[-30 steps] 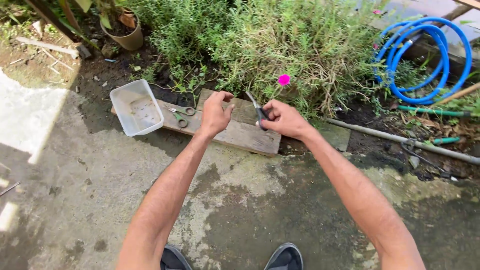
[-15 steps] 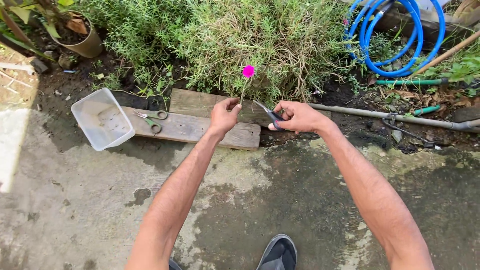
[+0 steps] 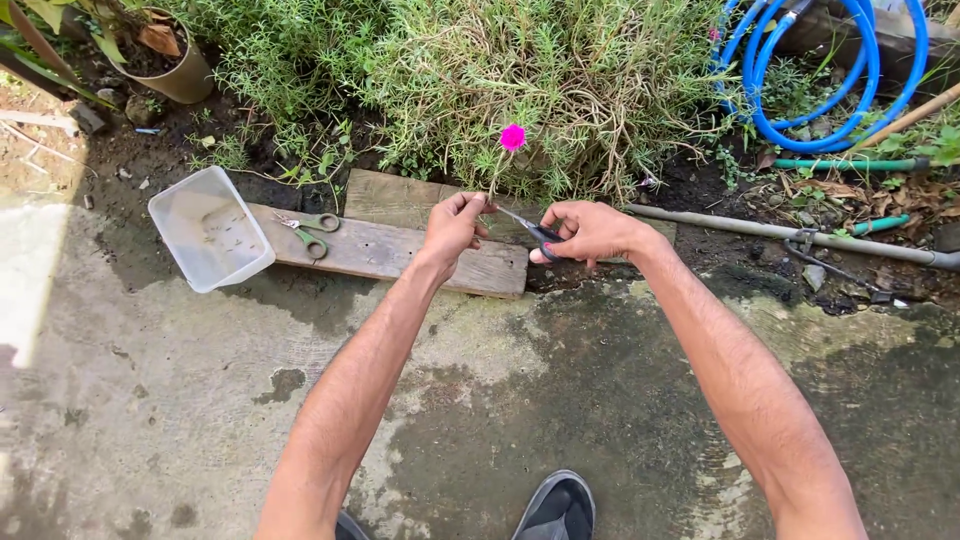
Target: Pruning and grooming plants in an outdoor garden using scissors.
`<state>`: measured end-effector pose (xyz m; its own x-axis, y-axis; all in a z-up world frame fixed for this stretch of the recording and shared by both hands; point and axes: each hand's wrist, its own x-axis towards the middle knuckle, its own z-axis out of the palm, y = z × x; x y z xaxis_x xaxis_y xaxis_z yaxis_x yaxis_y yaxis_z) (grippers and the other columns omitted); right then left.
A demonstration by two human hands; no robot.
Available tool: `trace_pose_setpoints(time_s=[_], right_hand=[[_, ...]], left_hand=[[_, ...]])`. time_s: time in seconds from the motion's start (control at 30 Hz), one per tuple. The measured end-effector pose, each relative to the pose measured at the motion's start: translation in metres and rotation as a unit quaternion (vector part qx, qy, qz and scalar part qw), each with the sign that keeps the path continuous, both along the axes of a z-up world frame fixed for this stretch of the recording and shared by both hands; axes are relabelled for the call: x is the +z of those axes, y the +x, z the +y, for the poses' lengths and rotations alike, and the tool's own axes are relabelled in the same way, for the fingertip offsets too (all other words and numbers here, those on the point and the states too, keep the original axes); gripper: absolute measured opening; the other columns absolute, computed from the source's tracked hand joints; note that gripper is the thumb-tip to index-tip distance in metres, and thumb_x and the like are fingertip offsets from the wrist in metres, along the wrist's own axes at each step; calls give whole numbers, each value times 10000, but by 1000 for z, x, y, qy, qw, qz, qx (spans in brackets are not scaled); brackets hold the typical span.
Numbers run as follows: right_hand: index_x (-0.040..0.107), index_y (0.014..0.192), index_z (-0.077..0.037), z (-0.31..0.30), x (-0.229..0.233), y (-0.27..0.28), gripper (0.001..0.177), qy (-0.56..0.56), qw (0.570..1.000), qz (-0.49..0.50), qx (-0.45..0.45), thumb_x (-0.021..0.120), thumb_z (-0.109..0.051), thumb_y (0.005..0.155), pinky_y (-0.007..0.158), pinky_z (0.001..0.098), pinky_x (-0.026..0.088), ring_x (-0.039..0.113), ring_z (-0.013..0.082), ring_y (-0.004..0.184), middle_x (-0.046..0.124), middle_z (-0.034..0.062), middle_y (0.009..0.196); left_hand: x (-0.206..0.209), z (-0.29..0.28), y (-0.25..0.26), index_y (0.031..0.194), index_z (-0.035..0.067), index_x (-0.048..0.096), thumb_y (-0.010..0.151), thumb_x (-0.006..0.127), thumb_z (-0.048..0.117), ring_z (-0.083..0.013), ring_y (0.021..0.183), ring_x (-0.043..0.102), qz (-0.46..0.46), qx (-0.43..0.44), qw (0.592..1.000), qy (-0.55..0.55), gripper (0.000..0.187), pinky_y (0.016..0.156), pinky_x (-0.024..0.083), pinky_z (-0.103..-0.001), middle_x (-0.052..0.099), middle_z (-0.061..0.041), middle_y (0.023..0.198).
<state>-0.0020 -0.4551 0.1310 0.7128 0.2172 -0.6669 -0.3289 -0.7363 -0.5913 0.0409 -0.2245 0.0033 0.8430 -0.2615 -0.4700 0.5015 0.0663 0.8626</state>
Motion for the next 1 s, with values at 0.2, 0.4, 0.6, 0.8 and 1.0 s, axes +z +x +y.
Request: trace_pose_setpoints(time_s=[0.2,0.4,0.6,0.8,1.0], right_hand=[[659,1119,-123,2,-11,14,542,21,1000,5,9,847,-465,742,460,285,521,604,97,557,651,18,664],[657,1116,-123,16,-2,20,540,29,999,22,10,830,-490,759,474,282,526,625,109,559,656,33,687],[660,1120,-117,28,-4,27,536,57,998,15,20,811,-495,771,469,292,530,625,112,546,707,53,726],[662,1109,-116,38,1,33,523,58,998,22,12,807,-491,775,461,288,534,623,109,524,698,47,718],[663,1101,-90,39,-4,35,485,86,996,31,10,791,-461,816,445,281,523,609,100,504,690,42,711]], left_hand=[[3,1,2,1149,69,726,982,689,236,-65,678,588,-22,3,1000,21,239,550,506,-244,744,11,958],[15,11,0,1169,75,742,955,745,213,-54,665,567,-14,31,999,11,255,553,492,-232,704,-2,883],[24,18,1,1190,99,632,903,766,162,-72,676,606,-24,54,998,6,323,571,505,-253,745,7,908],[23,23,5,1166,88,607,895,787,126,-77,666,586,-31,67,997,-3,328,566,502,-261,738,-3,901],[16,27,7,1155,84,585,895,775,100,-79,641,578,-30,73,997,-15,322,551,494,-257,736,-10,893]])
